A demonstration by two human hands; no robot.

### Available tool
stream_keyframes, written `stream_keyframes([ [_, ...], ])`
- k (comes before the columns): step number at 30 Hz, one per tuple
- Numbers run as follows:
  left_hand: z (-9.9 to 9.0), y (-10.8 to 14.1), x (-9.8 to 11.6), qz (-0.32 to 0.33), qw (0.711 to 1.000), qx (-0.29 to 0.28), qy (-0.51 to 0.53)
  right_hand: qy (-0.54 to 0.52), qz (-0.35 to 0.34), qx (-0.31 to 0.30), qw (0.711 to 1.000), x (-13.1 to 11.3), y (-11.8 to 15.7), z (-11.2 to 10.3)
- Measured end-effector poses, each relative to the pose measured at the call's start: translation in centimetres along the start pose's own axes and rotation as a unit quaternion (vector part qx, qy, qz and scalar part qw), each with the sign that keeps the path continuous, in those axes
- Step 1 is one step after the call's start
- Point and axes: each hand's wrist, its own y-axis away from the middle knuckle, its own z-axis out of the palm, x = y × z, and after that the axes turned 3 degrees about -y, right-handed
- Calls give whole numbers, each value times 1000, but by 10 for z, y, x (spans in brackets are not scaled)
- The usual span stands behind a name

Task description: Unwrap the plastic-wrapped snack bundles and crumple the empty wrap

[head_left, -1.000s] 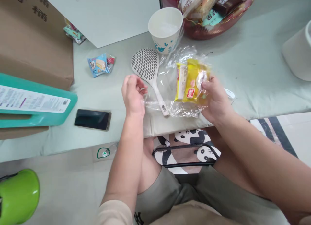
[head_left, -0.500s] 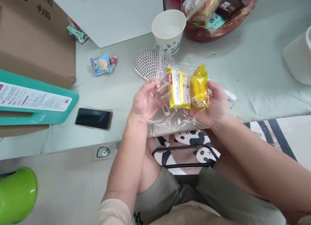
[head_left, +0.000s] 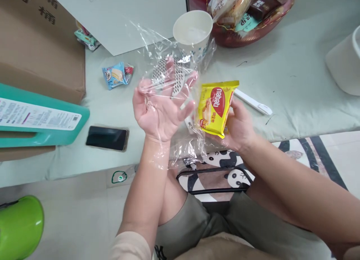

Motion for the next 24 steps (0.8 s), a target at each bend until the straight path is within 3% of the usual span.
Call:
stream_keyframes([
  [6, 5, -2, 13, 74, 997, 3, 26, -4, -1, -14, 1000, 3, -2, -2],
  [10, 6, 1, 21, 142, 989, 26, -27, -8, -19, -8, 1000, 3, -3, -3],
  [15, 1, 4, 26, 209, 969, 73, -107, -24, -9, -49, 998, 6, -2, -2],
  [21, -31, -2, 38, 205, 970, 81, -98, -48, -62, -4, 997, -2, -5, -3],
  [24, -41, -5, 46, 163, 982, 71, -58, -36, -128, 30, 991, -16, -6, -8],
])
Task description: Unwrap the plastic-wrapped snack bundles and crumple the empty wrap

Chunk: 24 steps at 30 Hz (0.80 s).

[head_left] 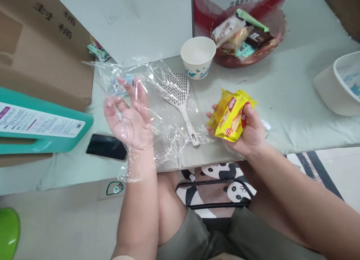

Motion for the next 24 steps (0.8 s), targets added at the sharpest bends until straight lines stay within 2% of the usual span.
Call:
stream_keyframes([
  [2, -2, -4, 1, -62, 998, 7, 29, 14, -41, 21, 999, -12, -2, -4],
  [5, -3, -9, -3, -138, 988, 10, 70, 47, -67, 54, 995, -29, -2, -9],
  [9, -3, -15, -13, -146, 987, -2, 67, 63, -131, 105, 984, -46, -11, -4],
  [11, -2, -16, -17, -140, 989, 0, 47, 78, -164, 123, 976, -56, -24, 2],
  [13, 0, -16, -19, -138, 990, 2, 34, 136, -226, 139, 955, -72, -43, 9],
  [14, 1, -16, -20, -138, 990, 2, 32, 188, -277, 144, 931, -83, -54, 11],
  [16, 5, -16, -21, -143, 989, 0, 39, 344, -363, 129, 856, -110, -77, 17],
  [18, 8, -17, -21, -152, 987, 1, 57, 509, -391, 136, 754, -140, -98, 23],
  [21, 12, -20, -22, -160, 985, 9, 65, 653, -434, 147, 603, -174, -129, 31],
  [22, 14, -21, -22, -160, 985, 13, 59, 681, -423, 160, 575, -180, -139, 32],
  [23, 15, -22, -23, -159, 986, 15, 52, 701, -401, 166, 566, -184, -148, 33],
  [24, 16, -23, -24, -157, 986, 17, 46, 715, -367, 165, 571, -184, -158, 31],
])
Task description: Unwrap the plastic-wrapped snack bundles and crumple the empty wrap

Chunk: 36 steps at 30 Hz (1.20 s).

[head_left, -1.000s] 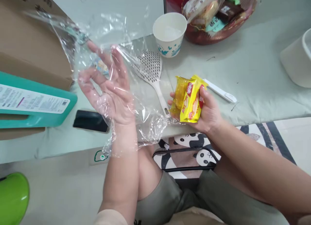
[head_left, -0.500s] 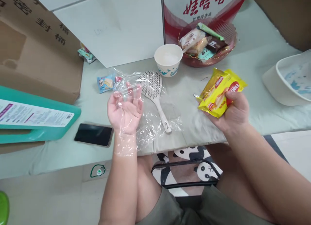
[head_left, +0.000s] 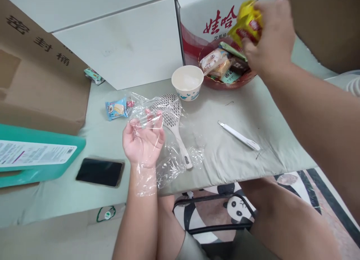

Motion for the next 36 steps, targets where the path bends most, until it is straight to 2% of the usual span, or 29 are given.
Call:
stream_keyframes([
  [3, 2, -3, -2, -3, 1000, -6, 1, -35, 54, -86, 994, 14, -7, 24],
  [6, 3, -4, -5, -4, 1000, -9, 7, -120, 74, -57, 988, 30, -4, 38],
  [9, 3, -4, -6, 6, 1000, 6, 2, -171, 70, -14, 983, 43, -6, 42],
  [12, 3, -5, -6, 15, 1000, 14, -2, -187, 92, -34, 978, 51, -15, 45],
  [14, 3, -7, -7, 17, 1000, 5, -6, -164, 122, -85, 975, 51, -22, 47],
  [16, 3, -7, -7, 14, 1000, -5, -4, -97, 130, -129, 978, 46, -24, 45],
  [19, 5, -7, -7, 1, 1000, -13, -3, -13, 75, -111, 991, 31, -15, 31],
  [22, 6, -3, -6, -14, 999, -34, -17, -49, 43, -58, 996, 13, 16, 7],
  [25, 4, 2, -5, -36, 996, -85, -18, -151, 46, -39, 987, -3, 73, -13],
  [27, 4, 7, -5, -59, 987, -152, 3, -272, 51, -26, 961, -12, 120, -20],
  [29, 5, 13, -7, -94, 969, -227, 29, -388, 121, -31, 913, -21, 167, -20],
  [31, 10, 19, -11, -134, 950, -278, 44, -457, 193, -64, 866, -28, 205, -16],
  [33, 15, 26, -18, -160, 940, -296, 51, -494, 199, -128, 837, -31, 231, -8],
  [36, 24, 37, -31, -177, 939, -287, 63, -528, 198, -213, 798, -30, 248, 5],
])
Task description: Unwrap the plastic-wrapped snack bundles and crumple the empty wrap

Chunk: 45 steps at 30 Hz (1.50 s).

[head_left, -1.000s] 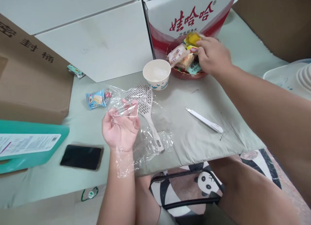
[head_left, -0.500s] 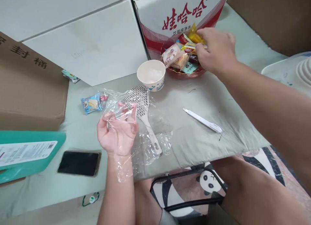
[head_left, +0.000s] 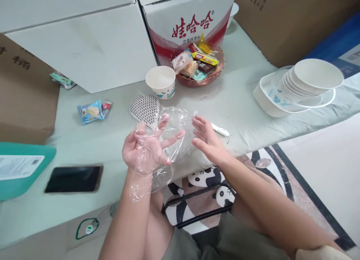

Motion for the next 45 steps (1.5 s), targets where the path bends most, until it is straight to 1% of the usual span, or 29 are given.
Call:
stream_keyframes([
  [2, 5, 0, -10, 0, 1000, 29, 4, -47, 32, -16, 998, 6, -1, 2],
  [3, 7, 0, -14, 4, 998, 56, 1, -78, 48, -21, 996, 8, -3, 3],
  [6, 7, -2, -18, 30, 986, 164, -28, -153, 94, -44, 983, 7, -6, 10],
  [7, 5, -3, -17, 41, 981, 188, -37, -163, 101, -45, 980, 5, -8, 13],
  [8, 3, -5, -13, 50, 977, 203, -47, -165, 102, -38, 980, 3, -9, 14],
  [9, 0, -6, -9, 60, 975, 206, -55, -162, 98, -24, 982, 1, -11, 14],
  [11, -6, -8, 4, 58, 974, 205, -80, -153, 83, 25, 984, -3, -14, 11],
  [12, -10, -9, 11, 46, 971, 211, -105, -150, 77, 56, 984, -4, -16, 7],
  [13, -13, -10, 18, 18, 963, 229, -145, -147, 75, 84, 983, -5, -17, 4],
  [14, -16, -11, 24, -12, 946, 256, -196, -142, 75, 107, 981, -5, -18, 0],
  [15, -17, -11, 29, -24, 924, 292, -247, -138, 75, 127, 979, -5, -19, -3],
  [17, -19, -12, 34, -21, 876, 360, -320, -127, 84, 149, 977, -3, -19, -7],
  [18, -18, -13, 34, -10, 859, 383, -340, -122, 90, 155, 976, -2, -18, -8],
  [19, -17, -13, 33, -1, 848, 398, -349, -117, 96, 161, 975, -2, -18, -8],
  [22, -15, -13, 30, 29, 835, 420, -354, -101, 98, 184, 973, -2, -17, -6],
  [25, -16, -11, 31, 65, 824, 447, -341, -74, 76, 222, 969, -5, -19, -7],
  [27, -15, -9, 33, 73, 821, 456, -337, -53, 47, 247, 967, -8, -20, -12],
  [29, -13, -8, 34, 64, 826, 451, -332, -52, 6, 261, 964, -10, -22, -18],
  [30, -11, -8, 34, 59, 834, 448, -317, -67, -14, 261, 963, -10, -23, -20],
  [32, -8, -10, 34, 48, 856, 450, -248, -121, -37, 233, 964, -10, -23, -22],
  [34, -7, -12, 33, 38, 872, 467, -141, -175, -14, 177, 969, -7, -21, -20],
  [36, -9, -14, 32, 29, 881, 471, -46, -193, 42, 119, 973, -2, -18, -13],
  [38, -12, -16, 32, 23, 888, 458, 18, -162, 91, 74, 980, 3, -16, -4],
  [40, -14, -17, 32, 12, 892, 448, 52, -86, 111, 45, 989, 5, -14, 4],
  [42, -15, -17, 34, 13, 888, 457, 53, -1, 114, 43, 993, 4, -14, 7],
  [43, -15, -17, 36, 22, 883, 467, 41, 27, 115, 57, 991, 3, -15, 8],
  [45, -16, -16, 41, 58, 867, 494, -3, 45, 114, 95, 988, 0, -16, 5],
])
